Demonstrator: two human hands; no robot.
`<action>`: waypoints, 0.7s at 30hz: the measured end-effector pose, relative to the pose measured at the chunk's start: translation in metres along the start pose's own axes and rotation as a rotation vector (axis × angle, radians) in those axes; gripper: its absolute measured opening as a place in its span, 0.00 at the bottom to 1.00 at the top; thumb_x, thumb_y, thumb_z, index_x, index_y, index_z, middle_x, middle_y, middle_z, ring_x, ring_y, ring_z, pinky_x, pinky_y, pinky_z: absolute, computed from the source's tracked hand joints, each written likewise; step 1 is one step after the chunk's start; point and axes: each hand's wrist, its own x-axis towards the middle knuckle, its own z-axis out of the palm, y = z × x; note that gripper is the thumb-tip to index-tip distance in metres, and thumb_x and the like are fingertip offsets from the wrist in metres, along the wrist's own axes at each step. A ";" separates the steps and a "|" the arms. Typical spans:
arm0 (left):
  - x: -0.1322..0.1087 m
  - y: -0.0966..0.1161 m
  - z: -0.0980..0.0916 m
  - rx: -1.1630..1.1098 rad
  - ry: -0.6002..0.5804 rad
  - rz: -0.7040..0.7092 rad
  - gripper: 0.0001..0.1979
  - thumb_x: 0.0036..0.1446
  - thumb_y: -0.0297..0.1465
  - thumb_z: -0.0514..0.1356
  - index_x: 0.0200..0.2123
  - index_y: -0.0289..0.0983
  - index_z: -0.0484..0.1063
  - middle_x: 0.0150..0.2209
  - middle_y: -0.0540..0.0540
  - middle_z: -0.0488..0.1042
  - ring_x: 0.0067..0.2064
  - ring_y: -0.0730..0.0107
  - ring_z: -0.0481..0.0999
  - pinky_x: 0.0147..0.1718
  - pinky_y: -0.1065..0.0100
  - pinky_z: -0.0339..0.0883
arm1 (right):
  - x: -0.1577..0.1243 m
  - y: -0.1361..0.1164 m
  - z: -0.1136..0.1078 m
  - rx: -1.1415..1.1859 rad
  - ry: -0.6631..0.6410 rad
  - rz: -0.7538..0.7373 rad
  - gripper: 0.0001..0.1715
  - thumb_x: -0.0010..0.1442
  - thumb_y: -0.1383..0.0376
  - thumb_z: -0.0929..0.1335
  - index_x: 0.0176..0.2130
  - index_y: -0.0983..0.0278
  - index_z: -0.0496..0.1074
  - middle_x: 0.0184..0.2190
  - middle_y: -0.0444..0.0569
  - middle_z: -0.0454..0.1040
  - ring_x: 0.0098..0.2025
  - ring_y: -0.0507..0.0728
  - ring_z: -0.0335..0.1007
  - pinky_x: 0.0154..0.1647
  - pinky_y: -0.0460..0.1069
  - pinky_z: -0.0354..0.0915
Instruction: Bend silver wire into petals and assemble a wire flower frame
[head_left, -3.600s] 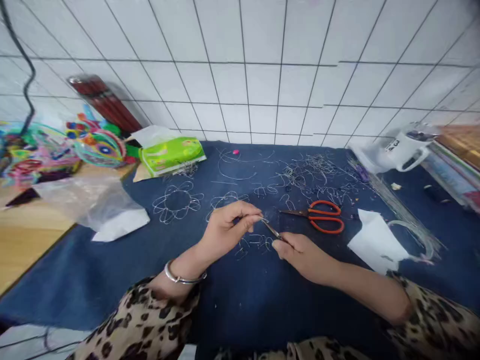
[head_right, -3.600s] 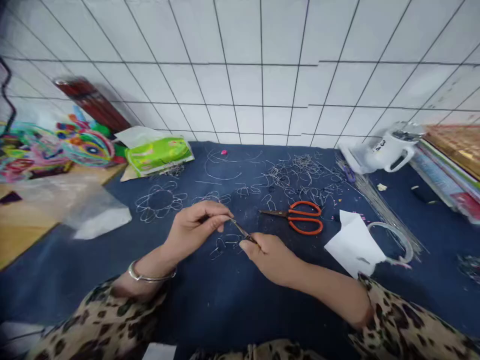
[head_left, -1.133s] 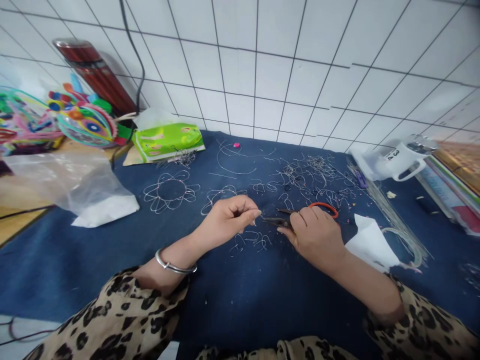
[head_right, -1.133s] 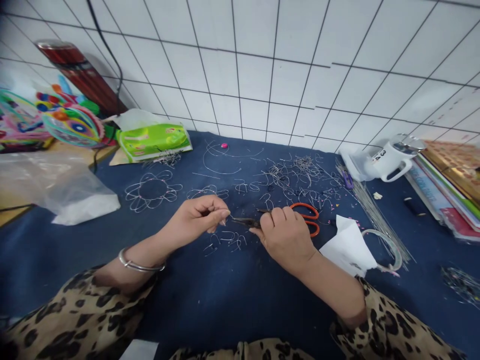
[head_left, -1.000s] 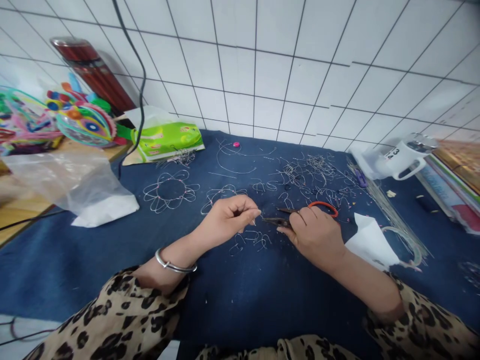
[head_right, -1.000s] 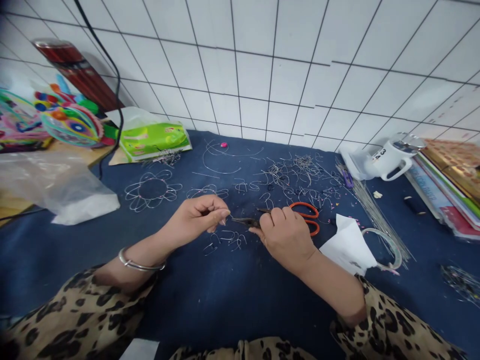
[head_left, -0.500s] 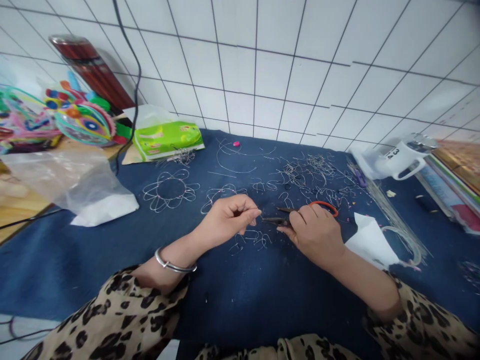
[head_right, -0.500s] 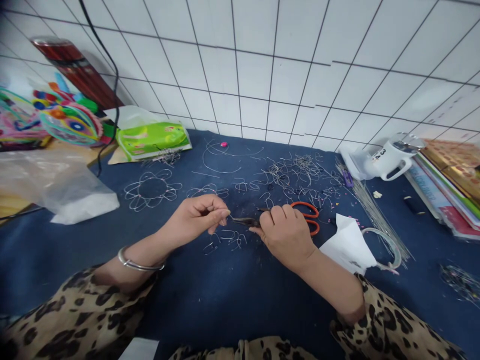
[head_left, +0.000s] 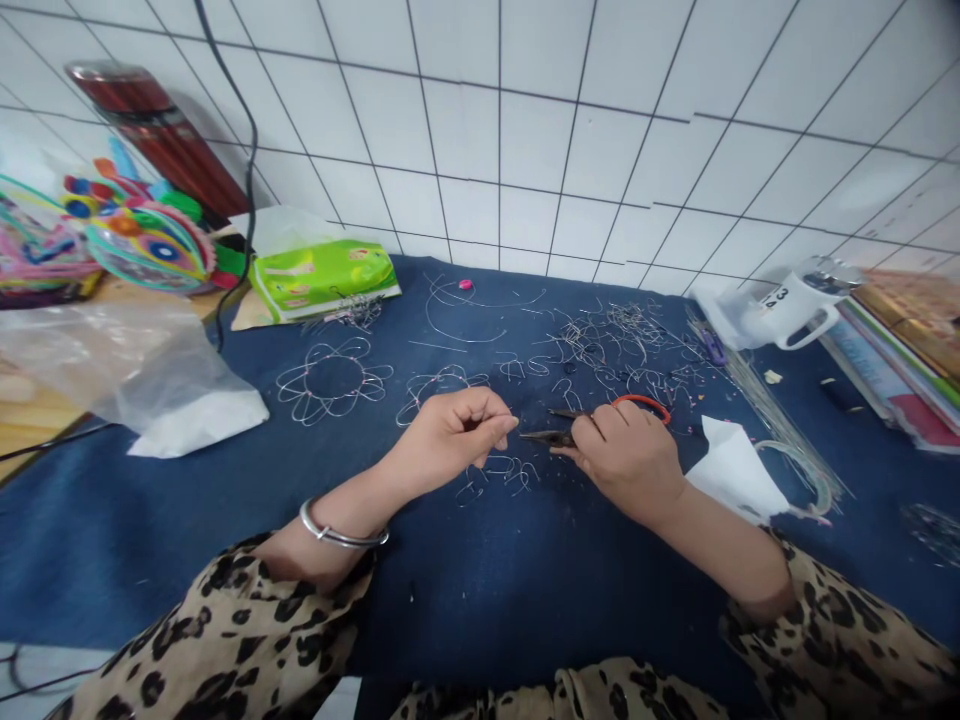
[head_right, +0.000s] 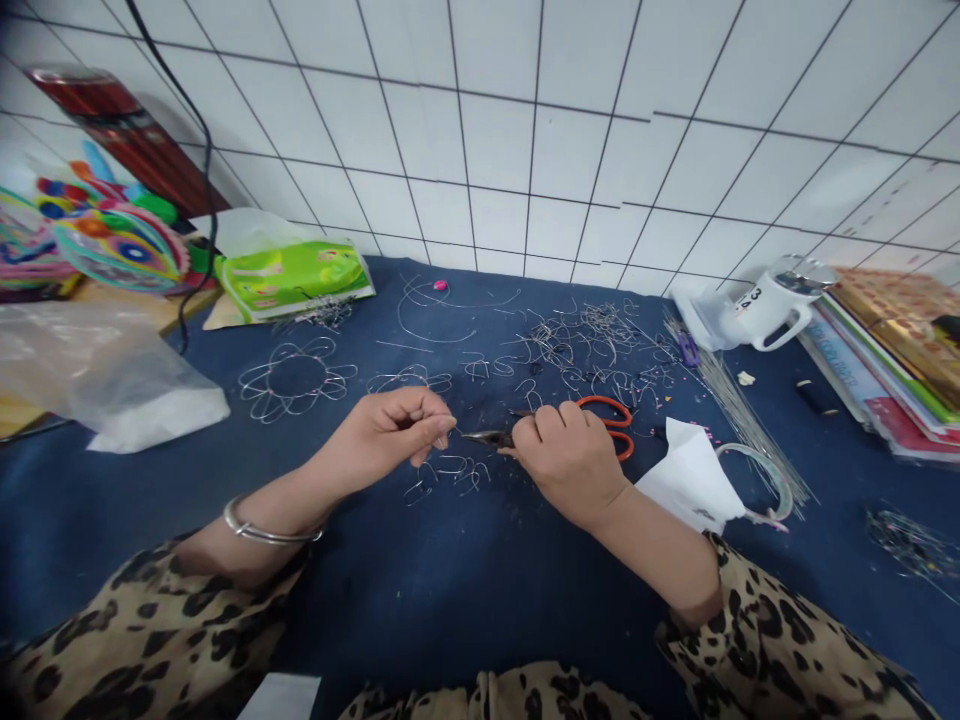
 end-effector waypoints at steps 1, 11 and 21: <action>0.000 0.000 0.000 0.024 0.008 0.020 0.10 0.58 0.34 0.57 0.27 0.34 0.69 0.17 0.53 0.68 0.19 0.80 0.67 0.20 0.77 0.61 | 0.000 0.000 0.001 0.008 -0.001 0.004 0.22 0.64 0.50 0.57 0.32 0.63 0.67 0.27 0.50 0.64 0.32 0.57 0.53 0.30 0.52 0.45; -0.006 -0.002 0.009 0.244 0.183 0.264 0.07 0.60 0.29 0.55 0.30 0.35 0.70 0.23 0.51 0.72 0.25 0.76 0.72 0.28 0.73 0.63 | 0.003 -0.006 0.002 0.177 -0.027 0.066 0.25 0.63 0.48 0.58 0.29 0.64 0.67 0.27 0.49 0.68 0.31 0.55 0.60 0.29 0.49 0.46; -0.005 -0.004 0.006 0.144 0.106 0.236 0.07 0.60 0.30 0.56 0.31 0.35 0.71 0.22 0.51 0.73 0.25 0.76 0.73 0.29 0.73 0.65 | 0.002 -0.010 0.009 0.335 -0.111 0.073 0.29 0.64 0.46 0.55 0.30 0.65 0.68 0.27 0.48 0.71 0.31 0.54 0.66 0.28 0.47 0.48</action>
